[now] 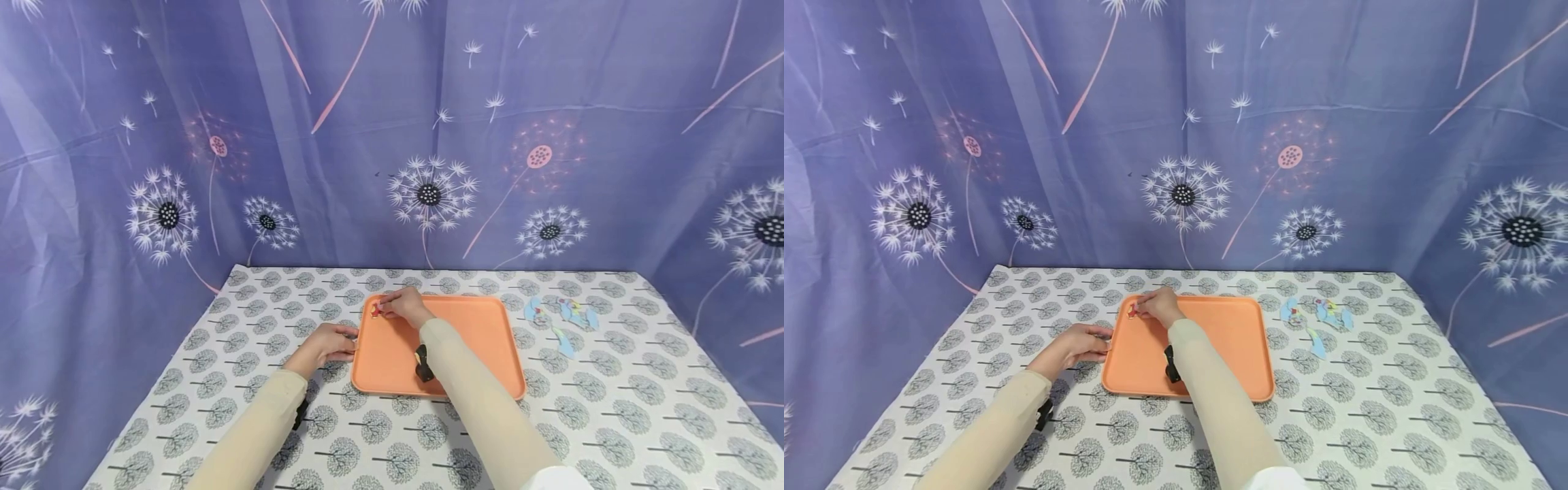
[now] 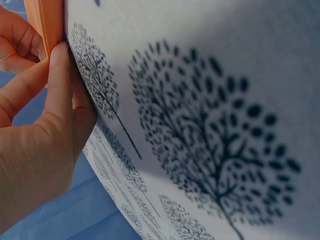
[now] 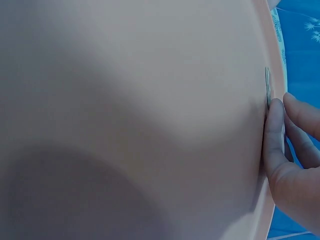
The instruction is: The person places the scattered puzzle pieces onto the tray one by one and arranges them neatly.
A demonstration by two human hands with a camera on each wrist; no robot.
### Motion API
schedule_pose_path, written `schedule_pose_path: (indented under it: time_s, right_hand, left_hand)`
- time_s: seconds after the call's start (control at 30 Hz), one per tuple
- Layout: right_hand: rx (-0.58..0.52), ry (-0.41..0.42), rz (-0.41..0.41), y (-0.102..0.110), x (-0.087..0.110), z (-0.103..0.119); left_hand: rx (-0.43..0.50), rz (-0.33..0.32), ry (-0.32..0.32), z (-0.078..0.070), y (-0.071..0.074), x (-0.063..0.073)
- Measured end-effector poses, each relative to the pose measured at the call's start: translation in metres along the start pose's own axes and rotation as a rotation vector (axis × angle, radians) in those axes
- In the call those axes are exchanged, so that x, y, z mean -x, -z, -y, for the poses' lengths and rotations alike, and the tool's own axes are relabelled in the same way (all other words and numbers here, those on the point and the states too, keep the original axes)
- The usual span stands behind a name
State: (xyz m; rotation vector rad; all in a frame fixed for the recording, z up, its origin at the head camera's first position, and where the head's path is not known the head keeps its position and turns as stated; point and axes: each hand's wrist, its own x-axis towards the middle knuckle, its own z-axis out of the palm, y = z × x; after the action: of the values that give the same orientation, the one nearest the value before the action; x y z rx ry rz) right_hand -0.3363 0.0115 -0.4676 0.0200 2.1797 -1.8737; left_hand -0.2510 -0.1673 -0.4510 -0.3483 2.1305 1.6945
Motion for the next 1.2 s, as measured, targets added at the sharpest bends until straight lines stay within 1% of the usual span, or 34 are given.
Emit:
schedule_pose_path:
  time_s: [0.1, 0.23, 0.33, 0.47, 0.63, 0.83, 1.03, 1.2]
  right_hand:
    - [0.008, 0.001, 0.025, 0.005, 0.001, 0.000]
    - [-0.013, 0.007, 0.064, 0.010, 0.002, 0.001]
    - [-0.037, 0.038, 0.098, 0.017, 0.002, 0.001]
    - [-0.036, 0.067, 0.120, 0.029, 0.004, 0.001]
    - [-0.018, 0.074, 0.101, 0.045, 0.007, 0.002]
    - [0.016, 0.077, 0.087, 0.064, 0.012, 0.007]
    - [-0.011, 0.113, 0.076, 0.085, 0.021, 0.010]
    - [0.004, 0.150, 0.070, 0.106, 0.027, 0.009]
  left_hand:
    - [-0.009, -0.001, 0.005, -0.001, -0.001, 0.000]
    - [-0.016, -0.005, 0.010, -0.002, -0.001, 0.001]
    - [-0.020, -0.008, 0.007, -0.003, -0.001, 0.001]
    - [-0.028, -0.011, 0.003, -0.004, -0.002, 0.002]
    - [-0.026, -0.015, 0.010, -0.003, -0.002, 0.003]
    - [-0.005, -0.002, -0.019, 0.000, -0.001, 0.001]
    - [-0.010, 0.000, -0.024, 0.001, -0.001, 0.000]
    - [-0.013, -0.001, -0.017, 0.001, -0.002, 0.001]
